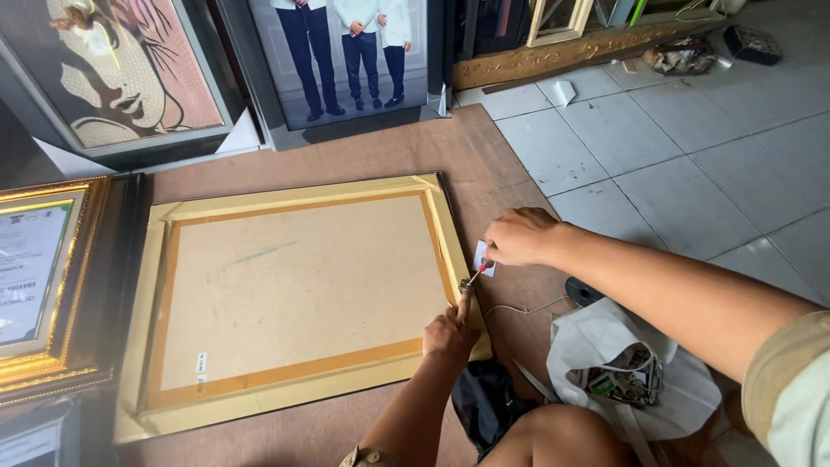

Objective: The person sits on the floor and uses a screwdriver to attach metal hanging brackets to the back of a picture frame. They then thread a white cord through the brackets to create a hanging loop.

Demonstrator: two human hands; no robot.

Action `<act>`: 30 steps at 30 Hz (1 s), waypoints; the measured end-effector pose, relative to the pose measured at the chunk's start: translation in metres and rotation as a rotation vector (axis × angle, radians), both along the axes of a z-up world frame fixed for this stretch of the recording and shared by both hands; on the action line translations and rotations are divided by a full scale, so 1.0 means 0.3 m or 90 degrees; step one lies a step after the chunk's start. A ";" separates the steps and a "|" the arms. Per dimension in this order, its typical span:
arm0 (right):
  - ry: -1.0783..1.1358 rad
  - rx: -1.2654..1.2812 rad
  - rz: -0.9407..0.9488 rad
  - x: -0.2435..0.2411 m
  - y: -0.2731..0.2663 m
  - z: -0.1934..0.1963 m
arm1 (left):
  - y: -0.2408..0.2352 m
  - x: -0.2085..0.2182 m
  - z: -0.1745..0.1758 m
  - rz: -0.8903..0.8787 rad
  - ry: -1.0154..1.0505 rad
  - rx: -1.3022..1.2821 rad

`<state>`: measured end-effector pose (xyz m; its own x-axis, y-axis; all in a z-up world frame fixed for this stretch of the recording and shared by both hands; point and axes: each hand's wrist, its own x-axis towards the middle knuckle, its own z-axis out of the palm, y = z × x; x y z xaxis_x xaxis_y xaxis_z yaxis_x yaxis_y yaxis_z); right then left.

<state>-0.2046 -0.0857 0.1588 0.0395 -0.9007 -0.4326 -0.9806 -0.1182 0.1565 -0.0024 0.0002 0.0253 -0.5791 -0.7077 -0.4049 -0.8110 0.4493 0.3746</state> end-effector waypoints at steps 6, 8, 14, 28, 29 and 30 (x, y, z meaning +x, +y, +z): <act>0.104 -0.224 0.621 0.047 0.085 0.192 | 0.000 -0.007 -0.031 0.007 -0.003 0.004; 0.058 -0.100 0.563 0.067 0.079 0.200 | 0.006 -0.003 -0.023 0.010 0.000 0.006; -0.120 0.082 -0.089 0.158 0.088 0.281 | 0.008 0.003 -0.006 0.002 0.008 0.001; -0.047 0.103 -0.132 0.197 0.052 0.301 | 0.001 -0.012 -0.035 0.015 0.015 0.002; 0.000 0.073 0.038 0.221 0.075 0.368 | 0.001 -0.011 -0.018 0.012 0.015 0.005; 0.042 0.042 0.207 0.248 0.106 0.419 | 0.011 0.000 -0.013 0.008 0.011 0.009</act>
<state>-0.1303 -0.0539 0.2844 0.2897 -0.8160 -0.5002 -0.8778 -0.4348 0.2008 -0.0024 0.0034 0.0213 -0.5774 -0.7092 -0.4045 -0.8097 0.4337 0.3953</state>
